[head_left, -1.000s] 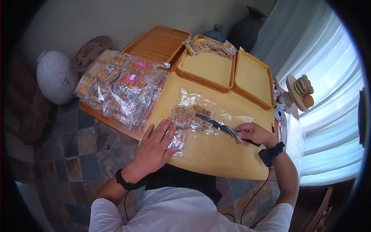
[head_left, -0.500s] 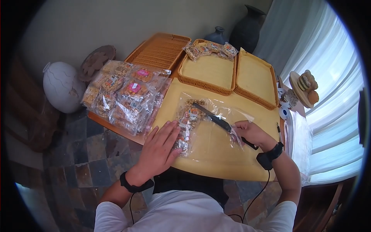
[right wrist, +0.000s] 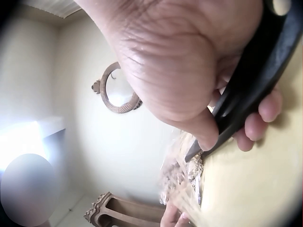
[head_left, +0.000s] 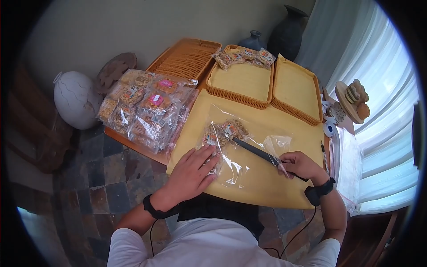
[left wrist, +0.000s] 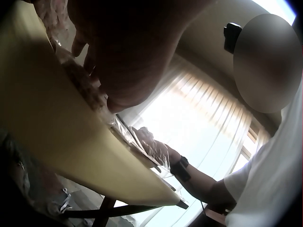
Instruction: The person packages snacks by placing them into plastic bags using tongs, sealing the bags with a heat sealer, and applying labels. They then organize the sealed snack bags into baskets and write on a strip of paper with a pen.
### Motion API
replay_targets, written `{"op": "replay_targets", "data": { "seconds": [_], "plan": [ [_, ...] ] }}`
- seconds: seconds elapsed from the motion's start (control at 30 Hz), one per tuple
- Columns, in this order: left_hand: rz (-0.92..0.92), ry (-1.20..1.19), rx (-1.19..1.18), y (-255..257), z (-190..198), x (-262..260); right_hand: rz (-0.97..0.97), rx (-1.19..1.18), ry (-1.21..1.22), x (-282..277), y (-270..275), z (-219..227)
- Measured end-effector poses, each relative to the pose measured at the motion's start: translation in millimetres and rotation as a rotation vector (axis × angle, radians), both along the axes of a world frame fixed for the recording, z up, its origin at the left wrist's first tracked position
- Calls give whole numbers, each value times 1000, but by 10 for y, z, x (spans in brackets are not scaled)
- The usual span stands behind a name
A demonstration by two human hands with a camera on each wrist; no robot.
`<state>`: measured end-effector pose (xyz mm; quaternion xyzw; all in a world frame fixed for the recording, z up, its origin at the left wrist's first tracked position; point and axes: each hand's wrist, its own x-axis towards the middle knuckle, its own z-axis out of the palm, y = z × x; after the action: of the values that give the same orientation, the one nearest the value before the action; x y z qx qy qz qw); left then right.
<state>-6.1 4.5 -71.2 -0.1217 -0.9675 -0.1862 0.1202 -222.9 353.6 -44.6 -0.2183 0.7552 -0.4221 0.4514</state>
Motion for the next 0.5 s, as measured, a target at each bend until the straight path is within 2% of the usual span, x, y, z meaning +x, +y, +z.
{"op": "replay_targets", "data": {
  "seconds": [0.1, 0.13, 0.2, 0.23, 0.3, 0.33, 0.4, 0.5],
  "plan": [
    [-27, -34, -46, 5, 8, -12, 33, 6, 132, -51, -111, -73],
    [-74, -27, -61, 14, -2, -33, -16, -4, 139, -28, -128, -52],
    [-16, -34, -57, -3, -14, 3, 184, 46, 688, -51, -268, 18],
    [-8, -26, -70, -25, 8, -6, 186, 31, 697, -94, -302, 50],
    [-18, -54, -71, -11, 20, 14, 113, 46, 470, -101, -261, 88],
    [-17, -57, -70, -7, 18, 12, 114, 46, 466, -145, -210, 114],
    [-10, -55, -56, -5, 16, 10, -6, 75, 77, -243, -116, 143],
    [-22, -32, -57, 1, -17, -2, -82, 108, 142, -267, -96, 65]
  ]
}}
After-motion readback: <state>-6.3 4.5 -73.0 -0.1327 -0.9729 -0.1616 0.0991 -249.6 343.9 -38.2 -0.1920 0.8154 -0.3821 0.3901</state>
